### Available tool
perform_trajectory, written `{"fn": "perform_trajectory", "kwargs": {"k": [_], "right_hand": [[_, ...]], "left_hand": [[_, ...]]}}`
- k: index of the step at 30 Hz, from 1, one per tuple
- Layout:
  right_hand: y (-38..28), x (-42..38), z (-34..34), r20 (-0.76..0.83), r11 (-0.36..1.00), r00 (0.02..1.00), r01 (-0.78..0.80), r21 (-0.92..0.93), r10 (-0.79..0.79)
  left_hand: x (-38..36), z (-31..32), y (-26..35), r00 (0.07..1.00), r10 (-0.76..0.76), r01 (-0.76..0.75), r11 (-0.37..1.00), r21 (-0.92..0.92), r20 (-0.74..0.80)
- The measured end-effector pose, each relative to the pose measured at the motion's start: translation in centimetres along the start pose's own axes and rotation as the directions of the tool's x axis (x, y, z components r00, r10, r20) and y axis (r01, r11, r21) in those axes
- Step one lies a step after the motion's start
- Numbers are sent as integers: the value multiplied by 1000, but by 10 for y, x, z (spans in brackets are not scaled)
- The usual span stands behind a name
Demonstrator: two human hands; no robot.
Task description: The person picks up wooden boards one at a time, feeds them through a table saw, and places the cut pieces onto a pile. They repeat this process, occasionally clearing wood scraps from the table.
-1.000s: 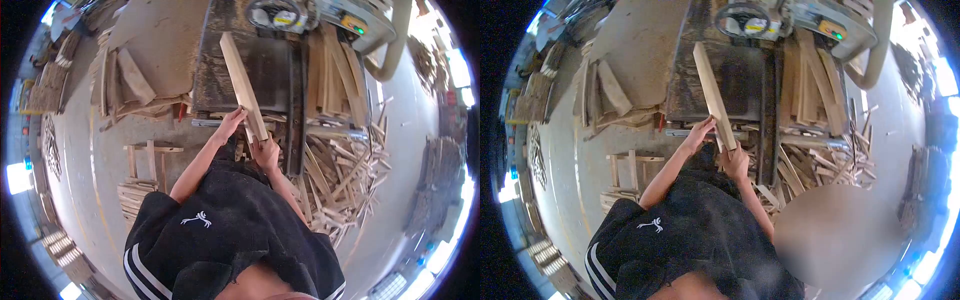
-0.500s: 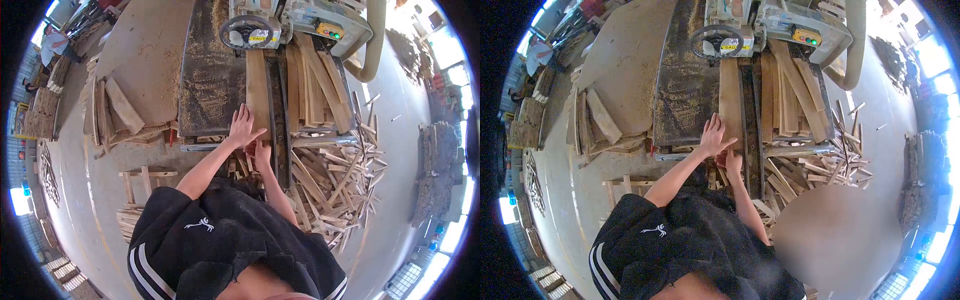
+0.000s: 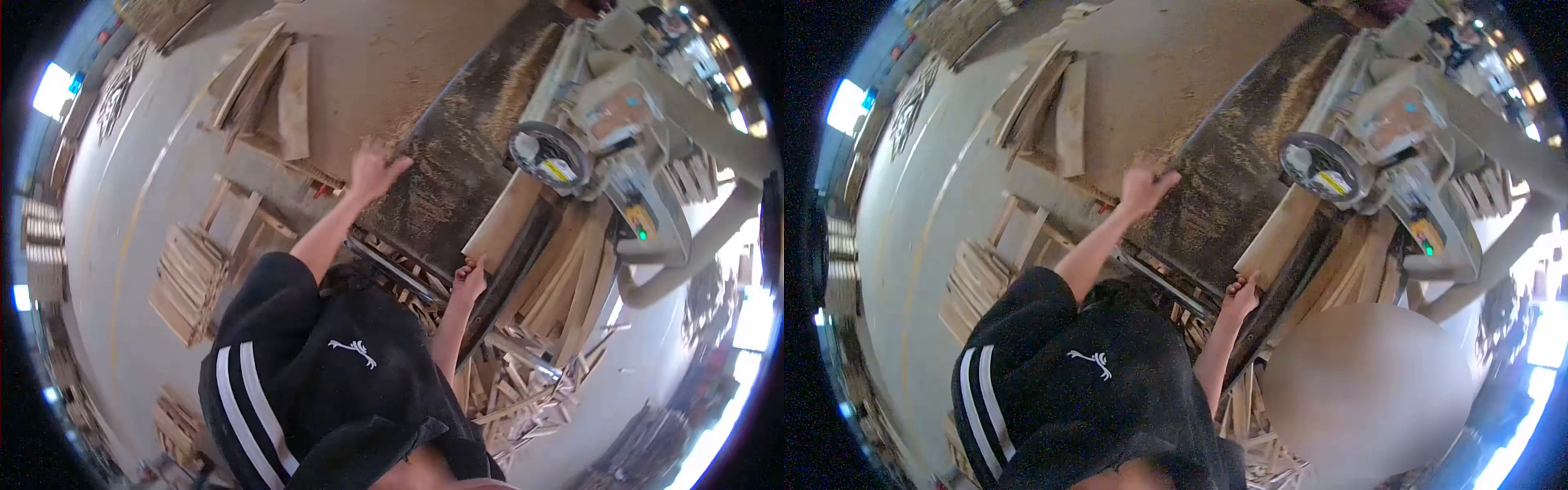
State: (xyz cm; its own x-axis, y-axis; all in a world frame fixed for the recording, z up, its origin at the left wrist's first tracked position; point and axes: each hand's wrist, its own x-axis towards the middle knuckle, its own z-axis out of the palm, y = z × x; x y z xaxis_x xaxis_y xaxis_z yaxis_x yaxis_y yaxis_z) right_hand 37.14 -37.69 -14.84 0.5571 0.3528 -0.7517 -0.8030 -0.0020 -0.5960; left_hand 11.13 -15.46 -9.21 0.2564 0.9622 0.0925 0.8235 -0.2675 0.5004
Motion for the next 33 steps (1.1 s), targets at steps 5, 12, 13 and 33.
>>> {"fn": "perform_trajectory", "kwargs": {"k": [5,12,13,33], "right_hand": [[-18,13,22,49,995,997,63,-77,-60],[-42,52,61,36,997,999,36,-75,-33],[-44,61,63,38,997,999,35,-76,-32],[56,-153,14,994,-434,70,901,-25,89]], "left_hand": [[8,-58,-92,695,-483,647,743,170,-532],[24,-88,-156,583,-777,808,585,69,-235],[21,-91,-154,589,-775,807,581,111,-227],[-176,15,22,806,-357,536,102,-838,472]]}}
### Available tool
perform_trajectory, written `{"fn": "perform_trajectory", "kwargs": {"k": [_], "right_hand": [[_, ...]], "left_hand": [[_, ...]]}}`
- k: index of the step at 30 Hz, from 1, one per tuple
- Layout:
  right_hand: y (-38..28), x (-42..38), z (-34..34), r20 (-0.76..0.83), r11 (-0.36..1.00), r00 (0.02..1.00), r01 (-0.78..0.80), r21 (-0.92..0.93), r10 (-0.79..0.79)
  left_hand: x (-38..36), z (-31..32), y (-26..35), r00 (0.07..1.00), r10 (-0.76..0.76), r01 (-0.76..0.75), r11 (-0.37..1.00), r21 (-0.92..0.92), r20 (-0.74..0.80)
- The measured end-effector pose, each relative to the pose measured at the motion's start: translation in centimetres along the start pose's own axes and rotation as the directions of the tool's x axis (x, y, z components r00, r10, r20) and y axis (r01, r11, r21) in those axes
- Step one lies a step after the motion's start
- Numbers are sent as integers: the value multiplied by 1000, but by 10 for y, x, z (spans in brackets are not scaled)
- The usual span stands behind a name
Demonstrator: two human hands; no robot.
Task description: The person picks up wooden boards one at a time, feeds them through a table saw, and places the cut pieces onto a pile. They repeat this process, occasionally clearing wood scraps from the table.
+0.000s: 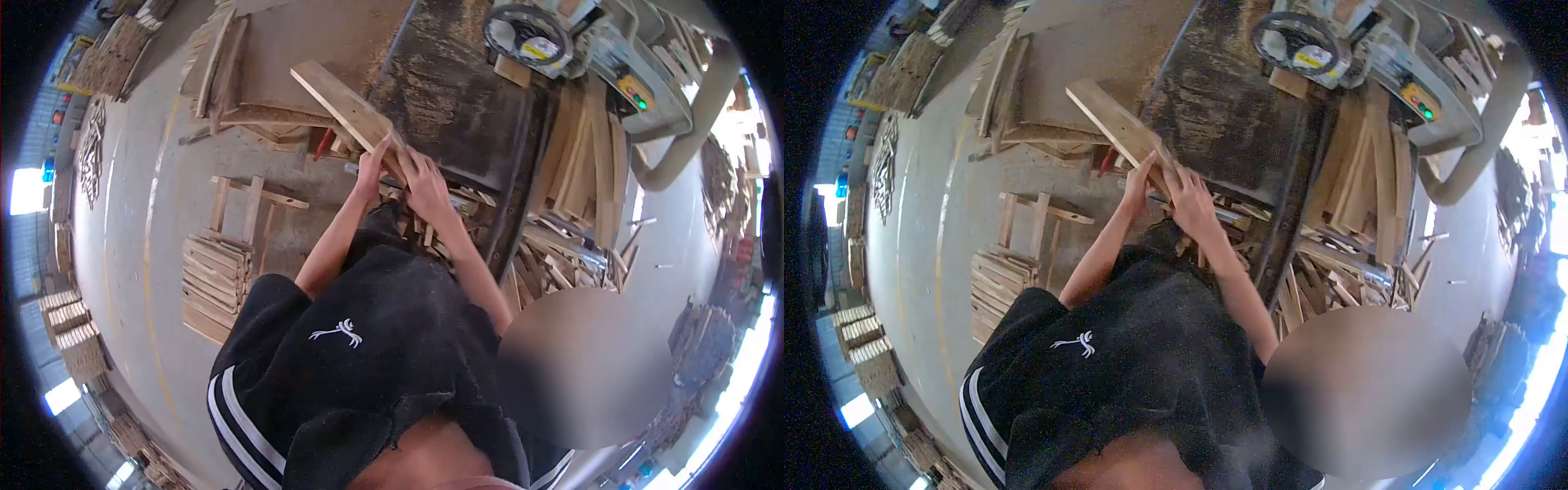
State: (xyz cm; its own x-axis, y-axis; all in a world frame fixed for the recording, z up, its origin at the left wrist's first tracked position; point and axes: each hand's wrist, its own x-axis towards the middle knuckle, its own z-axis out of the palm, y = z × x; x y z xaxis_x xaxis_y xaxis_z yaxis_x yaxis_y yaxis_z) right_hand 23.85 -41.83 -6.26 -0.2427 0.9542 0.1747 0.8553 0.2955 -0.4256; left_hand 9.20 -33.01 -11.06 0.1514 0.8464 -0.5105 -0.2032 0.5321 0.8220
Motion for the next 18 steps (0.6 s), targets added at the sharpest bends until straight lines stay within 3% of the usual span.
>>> {"fn": "perform_trajectory", "kwargs": {"k": [1,2,3,4,6,8,9,10,12,13,14,15,16,18], "right_hand": [[4,-17,7,-108,991,991,-63,117,76],[7,-36,14,-209,964,963,-118,240,170],[3,-54,14,-312,942,926,-109,318,213],[-1,-74,11,-263,901,911,-203,384,318],[-15,-105,1,-170,772,842,-364,521,512],[-19,-138,10,14,564,717,-560,606,697],[-20,-150,11,175,389,607,-676,626,775],[-18,-160,29,155,383,592,-677,628,791],[6,-182,97,141,-26,455,-249,968,879],[22,-199,131,271,-211,428,-183,960,862],[23,-194,121,265,-207,430,-178,962,863],[23,-183,105,323,-343,420,-30,939,848],[23,-173,93,381,-467,422,118,876,823],[43,-165,88,395,-517,464,168,840,793]], "left_hand": [[-16,7,0,998,38,-44,992,122,46],[-25,10,-12,997,25,-33,992,125,67],[-30,12,-28,991,61,-93,953,288,119],[-32,17,-42,978,99,-172,884,434,184],[-45,23,-69,882,250,-426,785,449,400],[-56,28,-73,823,206,-518,654,551,529],[-66,37,-65,781,211,-617,406,674,588],[-81,50,-53,739,260,-673,342,656,622],[-79,63,-57,612,248,-781,39,623,751],[-74,72,-59,604,251,-787,38,616,756],[-70,82,-61,564,181,-798,-131,588,805],[-64,92,-61,534,103,-789,-295,538,839],[-61,103,-59,534,106,-786,-302,539,839],[-50,128,-53,545,43,-792,-303,531,837]]}}
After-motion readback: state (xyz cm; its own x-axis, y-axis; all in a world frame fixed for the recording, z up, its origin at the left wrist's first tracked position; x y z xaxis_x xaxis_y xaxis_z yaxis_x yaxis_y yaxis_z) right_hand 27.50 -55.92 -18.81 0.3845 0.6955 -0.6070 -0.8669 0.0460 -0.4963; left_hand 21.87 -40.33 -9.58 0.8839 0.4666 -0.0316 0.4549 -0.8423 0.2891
